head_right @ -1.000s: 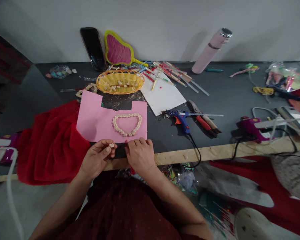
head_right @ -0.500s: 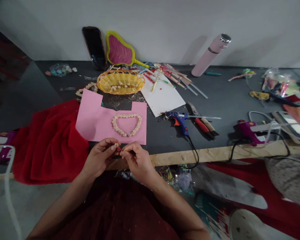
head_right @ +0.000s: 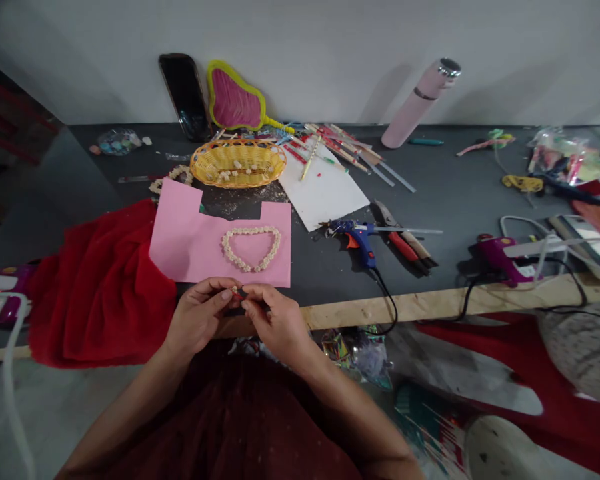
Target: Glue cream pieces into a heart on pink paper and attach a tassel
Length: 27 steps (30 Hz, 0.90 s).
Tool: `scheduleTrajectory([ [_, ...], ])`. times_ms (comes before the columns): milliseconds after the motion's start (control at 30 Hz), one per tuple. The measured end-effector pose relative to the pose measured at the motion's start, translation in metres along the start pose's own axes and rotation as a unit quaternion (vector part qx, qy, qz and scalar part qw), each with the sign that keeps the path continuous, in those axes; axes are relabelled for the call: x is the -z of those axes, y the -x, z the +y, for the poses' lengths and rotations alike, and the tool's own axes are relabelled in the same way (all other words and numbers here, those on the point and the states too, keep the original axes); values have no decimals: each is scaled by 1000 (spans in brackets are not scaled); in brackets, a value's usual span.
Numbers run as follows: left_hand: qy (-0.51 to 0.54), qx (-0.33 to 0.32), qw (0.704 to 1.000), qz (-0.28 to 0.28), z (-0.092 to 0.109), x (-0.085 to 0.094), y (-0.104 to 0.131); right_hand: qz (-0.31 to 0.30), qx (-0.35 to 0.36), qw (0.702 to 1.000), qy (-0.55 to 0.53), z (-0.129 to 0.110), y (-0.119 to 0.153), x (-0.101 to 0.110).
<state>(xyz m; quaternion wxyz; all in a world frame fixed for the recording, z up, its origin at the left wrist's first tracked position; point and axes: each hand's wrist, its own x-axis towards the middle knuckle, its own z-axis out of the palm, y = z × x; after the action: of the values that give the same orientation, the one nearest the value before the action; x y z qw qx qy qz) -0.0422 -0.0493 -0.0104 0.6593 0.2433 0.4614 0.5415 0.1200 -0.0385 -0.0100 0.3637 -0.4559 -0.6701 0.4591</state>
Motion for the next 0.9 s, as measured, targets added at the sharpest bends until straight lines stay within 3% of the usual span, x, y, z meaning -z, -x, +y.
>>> scheduleTrajectory([
  [467,-52,-81,995,19,-4,-5,0,-22,1,1000,7,-1,1,0],
  [900,-51,-81,995,13,-5,-4,0,-35,51,996,56,11,5,2],
])
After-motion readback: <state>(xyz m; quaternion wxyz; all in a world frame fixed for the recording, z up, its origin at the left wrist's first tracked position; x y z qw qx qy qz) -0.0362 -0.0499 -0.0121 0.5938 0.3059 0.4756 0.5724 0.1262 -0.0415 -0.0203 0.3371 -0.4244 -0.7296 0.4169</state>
